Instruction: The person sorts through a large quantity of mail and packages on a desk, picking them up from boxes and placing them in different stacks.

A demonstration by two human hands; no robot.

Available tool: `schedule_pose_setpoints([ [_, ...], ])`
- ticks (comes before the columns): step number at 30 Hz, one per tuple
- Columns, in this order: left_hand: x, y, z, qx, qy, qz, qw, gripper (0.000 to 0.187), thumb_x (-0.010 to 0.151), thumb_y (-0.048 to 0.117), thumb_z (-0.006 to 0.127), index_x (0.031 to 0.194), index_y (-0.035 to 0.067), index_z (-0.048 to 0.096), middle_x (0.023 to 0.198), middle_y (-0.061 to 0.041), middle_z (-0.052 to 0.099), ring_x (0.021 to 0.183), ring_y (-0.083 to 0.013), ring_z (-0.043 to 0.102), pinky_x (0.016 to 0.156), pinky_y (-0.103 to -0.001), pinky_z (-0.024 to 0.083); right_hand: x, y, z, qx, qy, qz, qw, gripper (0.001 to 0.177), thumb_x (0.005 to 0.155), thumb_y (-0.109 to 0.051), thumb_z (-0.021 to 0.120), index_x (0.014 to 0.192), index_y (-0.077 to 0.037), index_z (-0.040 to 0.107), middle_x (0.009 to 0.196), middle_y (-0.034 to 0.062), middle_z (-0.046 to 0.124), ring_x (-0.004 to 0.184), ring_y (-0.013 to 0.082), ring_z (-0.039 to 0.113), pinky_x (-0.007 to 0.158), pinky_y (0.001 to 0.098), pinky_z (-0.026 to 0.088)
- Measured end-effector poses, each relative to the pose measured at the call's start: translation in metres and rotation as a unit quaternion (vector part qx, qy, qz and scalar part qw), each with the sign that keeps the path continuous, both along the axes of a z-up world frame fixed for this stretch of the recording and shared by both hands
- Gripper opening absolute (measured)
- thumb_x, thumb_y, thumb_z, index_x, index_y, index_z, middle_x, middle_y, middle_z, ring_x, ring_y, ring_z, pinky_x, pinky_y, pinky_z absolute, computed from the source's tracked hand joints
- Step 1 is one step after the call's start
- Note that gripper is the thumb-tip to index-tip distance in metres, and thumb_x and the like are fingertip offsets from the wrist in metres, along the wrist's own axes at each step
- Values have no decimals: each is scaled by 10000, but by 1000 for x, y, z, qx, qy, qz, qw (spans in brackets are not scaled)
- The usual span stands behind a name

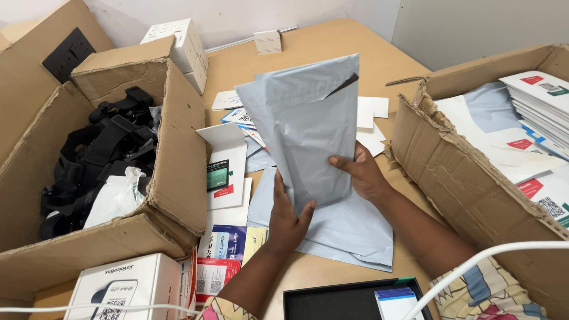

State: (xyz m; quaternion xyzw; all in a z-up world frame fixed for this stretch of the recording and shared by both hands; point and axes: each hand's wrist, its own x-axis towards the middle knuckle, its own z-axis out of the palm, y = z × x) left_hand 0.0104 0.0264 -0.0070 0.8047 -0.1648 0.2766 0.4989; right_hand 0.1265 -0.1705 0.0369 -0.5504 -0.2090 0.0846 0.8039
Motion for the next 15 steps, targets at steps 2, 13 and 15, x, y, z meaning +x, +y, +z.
schedule_pose_setpoints([
  [2,2,-4,-3,25,-5,20,999,955,967,144,670,1582,-79,-26,1597,-402,249,1483,-483,382,1184,-456,368,-6,4,4,1,-18,-1,1000,621,844,-128,779,1398,-30,516,1276,66,670,1190,160,626,1047,342,494],
  [13,6,2,0,-16,41,-31,999,1030,1011,247,664,1582,-49,-140,1565,-353,363,1372,-442,523,1090,-453,459,-46,7,61,-41,-126,-130,983,424,923,-108,729,1311,-14,589,1157,74,732,1033,118,683,923,284,563],
  [15,9,-1,0,-9,40,-24,999,1055,993,281,694,1582,-28,-125,1612,-319,293,1365,-424,518,1081,-456,463,-63,-1,87,-48,-212,-180,959,365,971,-117,720,1288,10,590,1157,75,730,1049,112,673,924,276,555],
])
